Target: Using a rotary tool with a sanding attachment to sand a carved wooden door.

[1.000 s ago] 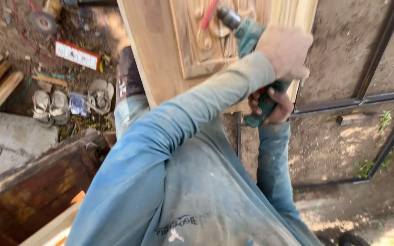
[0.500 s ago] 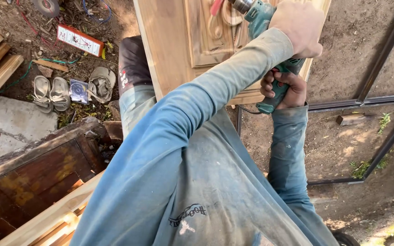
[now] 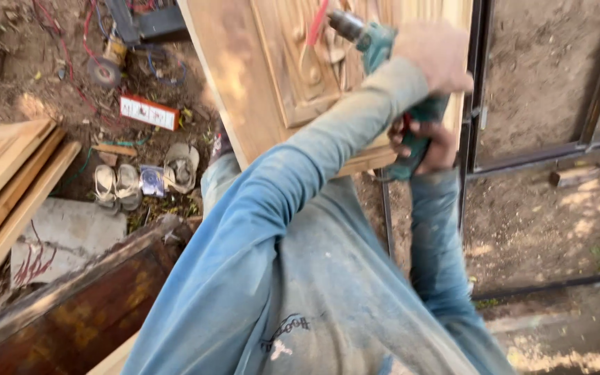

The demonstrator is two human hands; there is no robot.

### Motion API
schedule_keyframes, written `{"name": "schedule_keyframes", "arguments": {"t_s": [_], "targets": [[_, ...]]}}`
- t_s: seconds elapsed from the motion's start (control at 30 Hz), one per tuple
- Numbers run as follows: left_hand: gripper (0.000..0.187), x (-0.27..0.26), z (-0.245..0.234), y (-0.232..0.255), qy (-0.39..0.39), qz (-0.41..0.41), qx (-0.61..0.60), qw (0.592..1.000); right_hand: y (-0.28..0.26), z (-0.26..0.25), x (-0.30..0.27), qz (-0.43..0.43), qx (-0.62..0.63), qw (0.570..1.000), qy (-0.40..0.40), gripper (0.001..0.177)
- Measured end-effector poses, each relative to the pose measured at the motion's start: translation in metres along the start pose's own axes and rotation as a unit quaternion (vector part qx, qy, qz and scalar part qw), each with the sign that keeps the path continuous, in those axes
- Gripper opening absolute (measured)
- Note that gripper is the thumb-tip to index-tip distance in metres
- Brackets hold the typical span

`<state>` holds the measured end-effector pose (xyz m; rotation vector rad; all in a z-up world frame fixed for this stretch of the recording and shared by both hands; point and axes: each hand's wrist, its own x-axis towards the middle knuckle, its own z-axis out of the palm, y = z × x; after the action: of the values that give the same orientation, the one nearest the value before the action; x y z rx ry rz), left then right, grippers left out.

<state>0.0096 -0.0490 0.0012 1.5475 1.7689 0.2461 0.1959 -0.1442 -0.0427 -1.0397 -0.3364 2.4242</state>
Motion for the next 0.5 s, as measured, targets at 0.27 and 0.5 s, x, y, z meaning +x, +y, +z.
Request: {"name": "schedule_keyframes", "arguments": {"t_s": [0.27, 0.5], "targets": [[0.040, -0.001, 0.016, 0.035, -0.015, 0.131, 0.087, 0.987, 0.031, 0.024, -0.017, -0.136, 0.125, 0.980, 0.071, 0.043], [0.037, -0.025, 0.002, 0.007, -0.077, 0.051, 0.056, 0.994, 0.040, 0.006, -0.017, -0.055, 0.096, 0.994, -0.001, 0.029]]}}
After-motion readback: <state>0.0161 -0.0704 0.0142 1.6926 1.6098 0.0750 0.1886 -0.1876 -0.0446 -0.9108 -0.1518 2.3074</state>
